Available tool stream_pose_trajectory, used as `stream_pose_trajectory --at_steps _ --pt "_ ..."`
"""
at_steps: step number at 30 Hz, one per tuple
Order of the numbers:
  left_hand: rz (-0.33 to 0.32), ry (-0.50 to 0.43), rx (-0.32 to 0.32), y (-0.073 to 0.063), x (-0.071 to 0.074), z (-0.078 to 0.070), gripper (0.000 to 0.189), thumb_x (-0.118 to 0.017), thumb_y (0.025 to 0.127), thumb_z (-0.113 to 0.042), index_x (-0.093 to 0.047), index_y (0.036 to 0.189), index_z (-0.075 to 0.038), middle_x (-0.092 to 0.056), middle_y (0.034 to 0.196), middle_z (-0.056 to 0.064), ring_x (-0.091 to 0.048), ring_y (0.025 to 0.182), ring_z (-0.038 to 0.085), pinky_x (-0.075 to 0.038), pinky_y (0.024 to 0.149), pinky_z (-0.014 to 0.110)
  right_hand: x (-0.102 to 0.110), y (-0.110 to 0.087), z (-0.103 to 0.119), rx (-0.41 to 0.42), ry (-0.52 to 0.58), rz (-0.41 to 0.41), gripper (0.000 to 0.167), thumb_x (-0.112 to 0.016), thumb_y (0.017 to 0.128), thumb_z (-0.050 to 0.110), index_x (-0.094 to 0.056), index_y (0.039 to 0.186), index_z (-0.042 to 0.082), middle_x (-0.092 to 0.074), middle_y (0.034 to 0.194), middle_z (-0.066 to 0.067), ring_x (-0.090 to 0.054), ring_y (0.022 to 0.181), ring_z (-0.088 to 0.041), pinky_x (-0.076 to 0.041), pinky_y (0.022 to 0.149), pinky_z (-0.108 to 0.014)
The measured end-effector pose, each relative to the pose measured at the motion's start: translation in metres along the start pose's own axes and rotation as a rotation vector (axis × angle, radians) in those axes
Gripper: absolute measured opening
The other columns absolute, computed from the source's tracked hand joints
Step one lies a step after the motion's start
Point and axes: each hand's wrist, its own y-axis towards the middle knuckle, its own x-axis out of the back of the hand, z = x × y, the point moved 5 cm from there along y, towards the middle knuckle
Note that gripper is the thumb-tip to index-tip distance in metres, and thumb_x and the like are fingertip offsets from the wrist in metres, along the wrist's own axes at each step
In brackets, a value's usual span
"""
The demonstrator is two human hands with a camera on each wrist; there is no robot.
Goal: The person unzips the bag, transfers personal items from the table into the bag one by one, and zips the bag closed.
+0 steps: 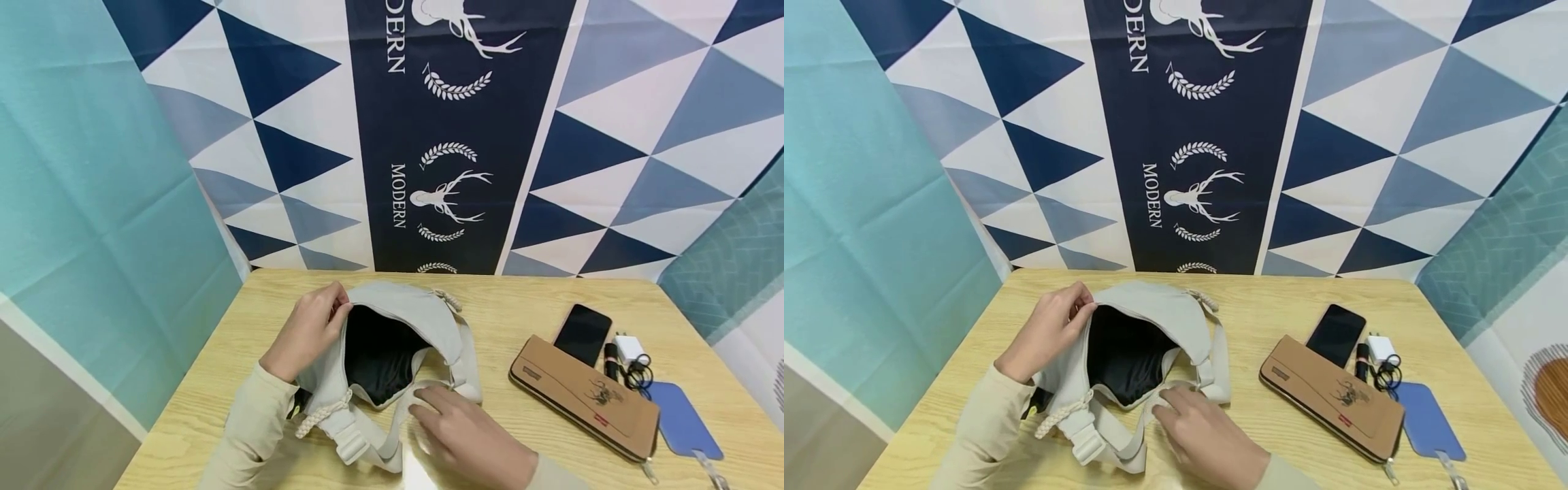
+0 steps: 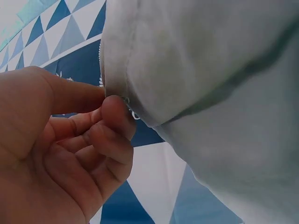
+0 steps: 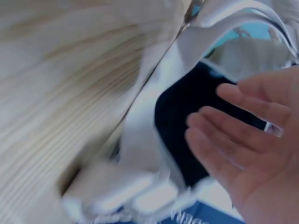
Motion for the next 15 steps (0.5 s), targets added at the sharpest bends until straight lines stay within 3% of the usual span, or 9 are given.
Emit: stream_pose_trajectory --at_steps 5,10,15 --pt "0.032 0.021 -0.004 0.000 -0.001 -0.001 0.007 -0.063 0.098 -0.008 -0.061 0.091 -0.008 -0.058 0.076 -0.002 -0.047 0.059 0.009 -0.043 0.056 0.026 0.014 -0.033 -0.010 -0.087 -0.007 -0.012 0.033 -0.077 0.084 0.012 -0.068 0.115 0.010 -0.061 0.128 -0.009 -0.060 0.116 -0.022 -0.054 0.089 -0.040" --pt "0.047 0.028 -0.012 0.000 0.001 -0.001 0.007 -0.063 0.098 -0.008 -0.061 0.091 -0.008 -0.058 0.076 -0.002 -0.047 0.059 0.008 -0.043 0.056 0.027 0.022 -0.056 -0.023 -0.154 0.001 -0.046 0.033 -0.079 0.082 0.009 -0.068 0.113 0.013 -0.062 0.120 -0.002 -0.061 0.109 -0.016 -0.055 0.087 -0.036" --pt "0.084 0.029 -0.078 -0.001 -0.003 -0.002 0.007 -0.064 0.097 -0.007 -0.061 0.091 -0.009 -0.059 0.079 -0.001 -0.048 0.062 0.008 -0.044 0.058 0.025 0.032 -0.075 -0.041 -0.269 -0.042 -0.079 0.037 -0.080 0.080 0.007 -0.069 0.115 0.014 -0.063 0.118 -0.002 -0.062 0.106 -0.016 -0.056 0.083 -0.036"
